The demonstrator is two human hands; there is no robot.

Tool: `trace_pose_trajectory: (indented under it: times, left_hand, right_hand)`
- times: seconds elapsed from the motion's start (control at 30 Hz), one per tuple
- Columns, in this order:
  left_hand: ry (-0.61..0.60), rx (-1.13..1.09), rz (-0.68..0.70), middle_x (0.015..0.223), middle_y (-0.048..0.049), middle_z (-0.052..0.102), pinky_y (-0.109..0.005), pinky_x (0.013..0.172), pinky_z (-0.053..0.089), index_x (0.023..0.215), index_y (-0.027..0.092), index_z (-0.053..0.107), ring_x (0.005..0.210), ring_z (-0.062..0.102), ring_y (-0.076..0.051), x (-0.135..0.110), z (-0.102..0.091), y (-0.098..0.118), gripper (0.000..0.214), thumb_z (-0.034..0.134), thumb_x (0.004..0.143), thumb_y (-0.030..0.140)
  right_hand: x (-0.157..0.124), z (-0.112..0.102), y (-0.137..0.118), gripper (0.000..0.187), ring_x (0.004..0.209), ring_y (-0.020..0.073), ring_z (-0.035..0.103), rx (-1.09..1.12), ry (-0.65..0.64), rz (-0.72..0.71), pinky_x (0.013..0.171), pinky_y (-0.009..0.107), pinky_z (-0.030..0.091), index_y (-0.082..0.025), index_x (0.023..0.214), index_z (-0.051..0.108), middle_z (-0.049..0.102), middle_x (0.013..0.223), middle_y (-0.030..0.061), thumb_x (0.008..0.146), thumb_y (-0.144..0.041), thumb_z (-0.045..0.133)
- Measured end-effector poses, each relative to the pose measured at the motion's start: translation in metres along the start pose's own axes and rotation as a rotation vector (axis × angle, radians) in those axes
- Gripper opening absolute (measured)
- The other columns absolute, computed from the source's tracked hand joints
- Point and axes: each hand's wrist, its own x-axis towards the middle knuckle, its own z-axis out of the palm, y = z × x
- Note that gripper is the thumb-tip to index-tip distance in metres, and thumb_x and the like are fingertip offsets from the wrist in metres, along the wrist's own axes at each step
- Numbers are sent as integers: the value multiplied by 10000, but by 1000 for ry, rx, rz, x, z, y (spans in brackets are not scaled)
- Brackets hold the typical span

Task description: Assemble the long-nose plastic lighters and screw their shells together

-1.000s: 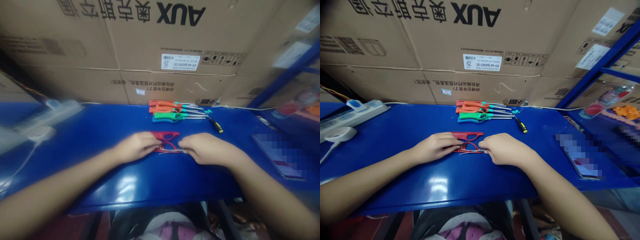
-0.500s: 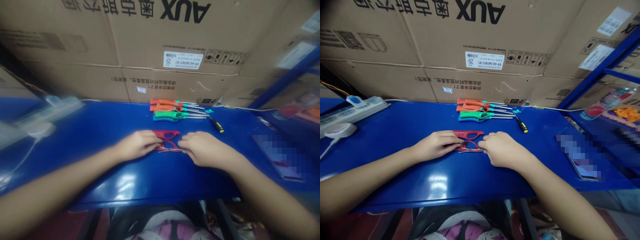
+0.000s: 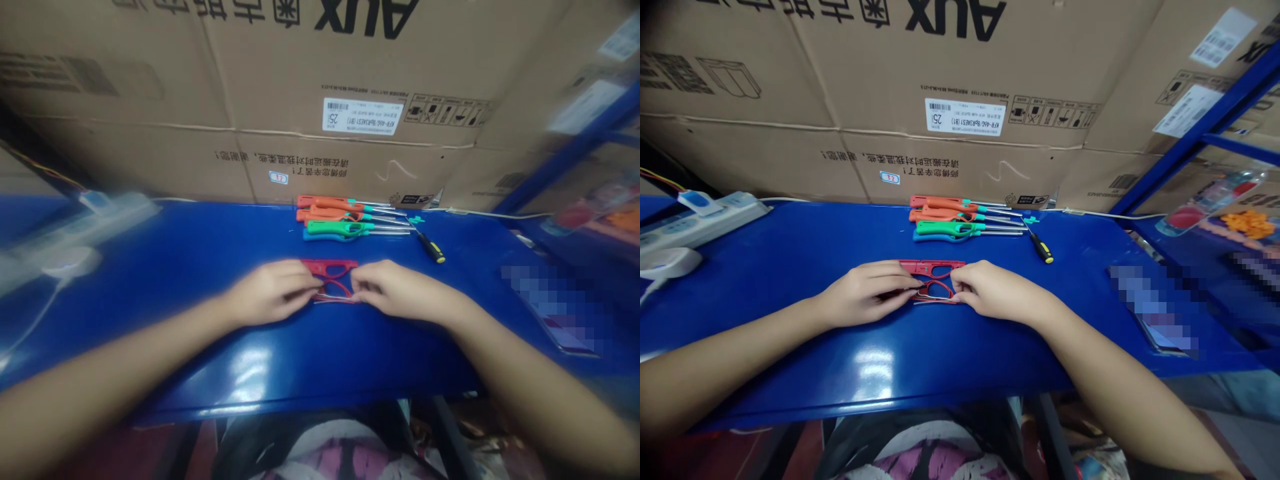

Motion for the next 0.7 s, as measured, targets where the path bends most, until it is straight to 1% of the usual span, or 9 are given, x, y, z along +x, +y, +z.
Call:
trace_pose_trajectory:
  times: [0.13,0.27,0.4,0.53,0.6,0.7]
  left_hand:
    - [7,-57,-81,1007,-114,772,-288,837,610,1090,155,740,907,743,-192,0,0,3,204,623,924,172]
    - [40,-69,-111,1001,-109,770,-257,807,603,1066,143,744,891,740,-181,0,0,3,190,635,912,157]
    - [57,-65,-118,959,-96,768,-237,776,599,1039,146,750,848,735,-164,1,1,3,168,640,913,160]
    - [41,-70,-124,937,-92,767,-224,731,596,1027,148,754,813,731,-156,2,2,2,162,644,909,163]
    - [39,-70,-131,929,-93,768,-223,714,594,1023,148,755,801,730,-156,2,2,1,160,643,910,166]
    - [26,-66,-134,930,-93,768,-231,714,592,1027,148,754,801,727,-157,2,4,0,164,637,915,172]
  right_hand:
    - [3,1,1,199,670,122,554,65,-2,32,618,222,351,-174,709,549,670,752,4,905,-156,577]
    - [3,0,-1,221,670,121,528,32,-11,24,612,229,326,-174,687,533,666,767,6,903,-142,569]
    - [3,1,-3,247,671,121,496,7,-12,3,623,234,312,-172,669,509,627,734,-4,897,-132,597]
    - [4,1,-3,280,613,106,444,-3,-23,34,587,228,281,-179,655,466,545,655,-33,884,-124,618]
    - [3,1,-4,265,601,103,447,20,-18,61,577,224,275,-181,674,470,544,650,-35,890,-132,615]
    - [-1,-2,-6,148,626,109,500,77,-25,81,589,218,306,-178,778,537,602,715,-14,889,-95,586]
